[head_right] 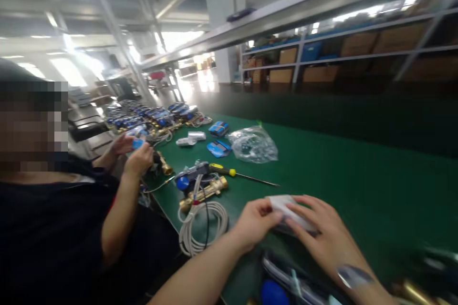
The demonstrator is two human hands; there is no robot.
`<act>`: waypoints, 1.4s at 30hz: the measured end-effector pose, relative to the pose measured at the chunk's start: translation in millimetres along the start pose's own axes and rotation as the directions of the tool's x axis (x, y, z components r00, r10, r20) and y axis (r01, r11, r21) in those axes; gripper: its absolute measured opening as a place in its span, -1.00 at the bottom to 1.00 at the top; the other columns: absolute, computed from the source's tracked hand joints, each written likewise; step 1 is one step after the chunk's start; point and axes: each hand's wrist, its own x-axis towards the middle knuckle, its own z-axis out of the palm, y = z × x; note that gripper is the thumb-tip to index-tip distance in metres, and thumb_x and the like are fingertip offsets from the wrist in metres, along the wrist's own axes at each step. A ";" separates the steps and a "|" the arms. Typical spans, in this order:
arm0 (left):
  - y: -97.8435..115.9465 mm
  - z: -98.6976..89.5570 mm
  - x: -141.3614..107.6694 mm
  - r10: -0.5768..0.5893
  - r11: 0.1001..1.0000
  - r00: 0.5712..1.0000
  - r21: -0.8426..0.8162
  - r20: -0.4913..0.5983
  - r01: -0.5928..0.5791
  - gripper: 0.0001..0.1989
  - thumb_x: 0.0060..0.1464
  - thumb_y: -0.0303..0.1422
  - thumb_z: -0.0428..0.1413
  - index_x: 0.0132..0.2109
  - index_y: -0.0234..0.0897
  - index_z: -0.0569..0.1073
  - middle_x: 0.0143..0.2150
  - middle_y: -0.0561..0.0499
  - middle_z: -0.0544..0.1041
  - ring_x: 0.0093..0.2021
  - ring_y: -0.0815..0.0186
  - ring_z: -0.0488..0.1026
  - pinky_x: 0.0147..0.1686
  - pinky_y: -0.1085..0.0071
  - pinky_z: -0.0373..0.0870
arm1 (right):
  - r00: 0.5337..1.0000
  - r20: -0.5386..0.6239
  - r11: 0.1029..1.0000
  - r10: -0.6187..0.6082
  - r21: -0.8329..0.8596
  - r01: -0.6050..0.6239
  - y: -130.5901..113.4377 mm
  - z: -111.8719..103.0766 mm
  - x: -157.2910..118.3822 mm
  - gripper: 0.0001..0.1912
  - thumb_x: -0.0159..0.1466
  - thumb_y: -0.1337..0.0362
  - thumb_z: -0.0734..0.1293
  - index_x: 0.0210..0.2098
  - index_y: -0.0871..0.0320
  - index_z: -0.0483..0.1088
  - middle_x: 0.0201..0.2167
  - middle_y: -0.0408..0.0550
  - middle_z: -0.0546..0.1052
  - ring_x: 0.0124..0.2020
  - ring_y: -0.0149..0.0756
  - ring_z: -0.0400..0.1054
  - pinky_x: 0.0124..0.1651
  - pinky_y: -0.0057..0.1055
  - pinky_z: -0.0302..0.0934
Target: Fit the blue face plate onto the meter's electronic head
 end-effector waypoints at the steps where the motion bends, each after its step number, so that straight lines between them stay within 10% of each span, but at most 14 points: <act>1: 4.8 -0.9 -2.4 0.025 1.000 1.000 -0.002 -0.011 -0.025 -0.51 -0.27 -0.14 0.30 -0.20 -0.41 0.57 -0.18 -0.14 0.58 -0.16 0.17 0.47 0.06 0.19 0.32 | 0.999 0.040 1.000 0.003 -0.023 -0.002 -12.4 -0.8 0.6 -0.67 0.11 -0.08 0.37 -0.29 -0.02 0.56 -0.23 0.03 0.55 -0.15 0.03 0.41 -0.07 0.03 0.32; 9: 21.9 -4.4 -3.1 -0.022 1.000 0.999 0.013 0.038 0.021 -0.60 -0.26 -0.33 0.34 -0.19 -0.37 0.55 -0.16 -0.11 0.58 -0.10 0.19 0.47 0.06 0.27 0.32 | 0.994 0.036 0.992 0.107 0.067 -0.110 -45.7 -0.8 8.1 -0.84 0.15 0.24 0.35 -0.29 0.12 0.52 -0.33 -0.01 0.56 -0.31 -0.23 0.44 -0.25 -0.32 0.36; 27: 20.8 -8.9 0.1 -0.119 0.993 0.986 -0.038 -0.112 0.116 -0.46 -0.41 0.00 0.36 -0.46 -0.39 0.42 -0.65 0.16 0.31 -0.64 0.54 0.19 -0.63 0.59 0.13 | 0.944 0.048 0.928 -0.327 -0.172 0.330 -47.6 -1.2 5.4 -0.70 0.39 0.16 0.20 -0.24 0.20 0.49 -0.39 -0.01 0.55 -0.38 -0.34 0.42 -0.31 -0.44 0.35; 42: 23.8 -9.5 -2.5 -0.196 0.980 0.981 -0.040 0.005 0.196 -0.43 -0.40 0.02 0.36 -0.42 -0.43 0.48 -0.52 0.02 0.42 -0.54 0.46 0.29 -0.61 0.55 0.23 | 0.928 0.054 0.912 -0.370 -0.171 0.373 -47.3 -4.5 7.1 -0.85 0.32 0.30 0.29 -0.23 0.19 0.49 -0.34 0.00 0.52 -0.30 -0.27 0.35 -0.26 -0.34 0.32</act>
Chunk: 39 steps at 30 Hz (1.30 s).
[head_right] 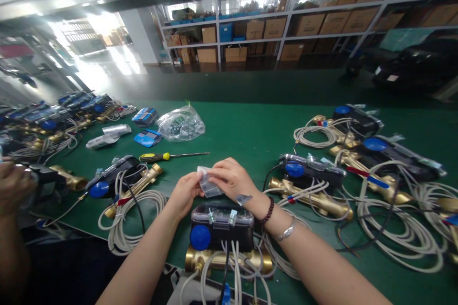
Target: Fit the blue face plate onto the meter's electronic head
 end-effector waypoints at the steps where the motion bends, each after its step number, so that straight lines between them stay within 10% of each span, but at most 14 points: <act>1: -0.5 -0.4 0.4 0.006 1.000 1.000 0.003 0.008 -0.006 -0.43 -0.41 0.02 0.36 -0.43 -0.43 0.49 -0.51 0.02 0.42 -0.53 0.47 0.28 -0.60 0.56 0.22 | 1.000 0.002 1.000 0.009 -0.005 -0.009 -0.3 0.0 0.6 -0.87 0.31 0.28 0.31 -0.23 0.19 0.49 -0.32 0.01 0.52 -0.28 -0.25 0.34 -0.24 -0.31 0.31; 12: 0.1 2.4 -1.3 0.029 0.997 0.999 -0.073 0.025 -0.027 -0.48 -0.46 -0.08 0.42 -0.42 -0.43 0.52 -0.44 0.00 0.46 -0.44 0.43 0.34 -0.45 0.52 0.33 | 0.953 -0.010 0.930 0.302 0.223 -0.292 -1.2 8.2 -4.3 -0.94 0.16 0.40 0.43 -0.38 0.15 0.49 -0.41 -0.09 0.52 -0.34 -0.31 0.39 -0.30 -0.41 0.29; 22: 3.6 2.5 0.7 -0.023 0.991 0.999 -0.135 -0.032 0.019 -0.68 -0.30 -0.29 0.36 -0.41 -0.44 0.51 -0.46 -0.04 0.51 -0.49 0.41 0.40 -0.54 0.52 0.41 | 0.991 0.024 0.970 0.130 0.202 -0.132 3.2 6.5 -4.8 -0.88 0.26 0.36 0.34 -0.36 0.08 0.53 -0.29 -0.05 0.55 -0.24 -0.26 0.39 -0.18 -0.31 0.31; 26: 3.4 -0.6 6.0 -0.033 0.995 0.988 -0.099 -0.151 0.018 -0.76 -0.12 -0.33 0.27 -0.35 -0.45 0.50 -0.46 -0.07 0.52 -0.49 0.38 0.44 -0.52 0.54 0.39 | 0.969 0.043 0.941 0.242 0.234 -0.245 -3.0 -0.9 1.8 -0.88 0.24 0.32 0.37 -0.43 0.07 0.50 -0.21 -0.05 0.54 -0.12 -0.21 0.36 -0.06 -0.21 0.27; 34: -0.9 -10.2 -3.9 0.251 0.942 0.902 0.304 -0.350 -0.144 -0.60 0.02 -0.47 0.14 0.06 -0.39 0.41 -0.09 -0.15 0.52 -0.39 0.41 0.44 -0.46 0.53 0.38 | 0.916 -0.164 0.918 0.366 0.226 -0.327 -28.4 -51.1 11.0 -0.90 0.26 0.18 0.35 -0.37 0.00 0.48 -0.20 -0.08 0.52 -0.14 -0.22 0.41 -0.06 -0.22 0.28; 39: 41.8 -34.6 -32.0 0.429 0.665 0.901 0.695 -0.057 -0.273 -0.68 -0.05 -0.46 0.18 -0.08 -0.28 0.54 -0.07 -0.14 0.54 -0.13 0.19 0.47 -0.10 0.33 0.40 | 0.903 -0.217 0.928 0.371 0.053 -0.369 -43.8 -93.0 -34.0 -0.93 0.24 0.11 0.36 -0.33 -0.09 0.46 -0.39 -0.06 0.50 -0.36 -0.21 0.41 -0.31 -0.24 0.34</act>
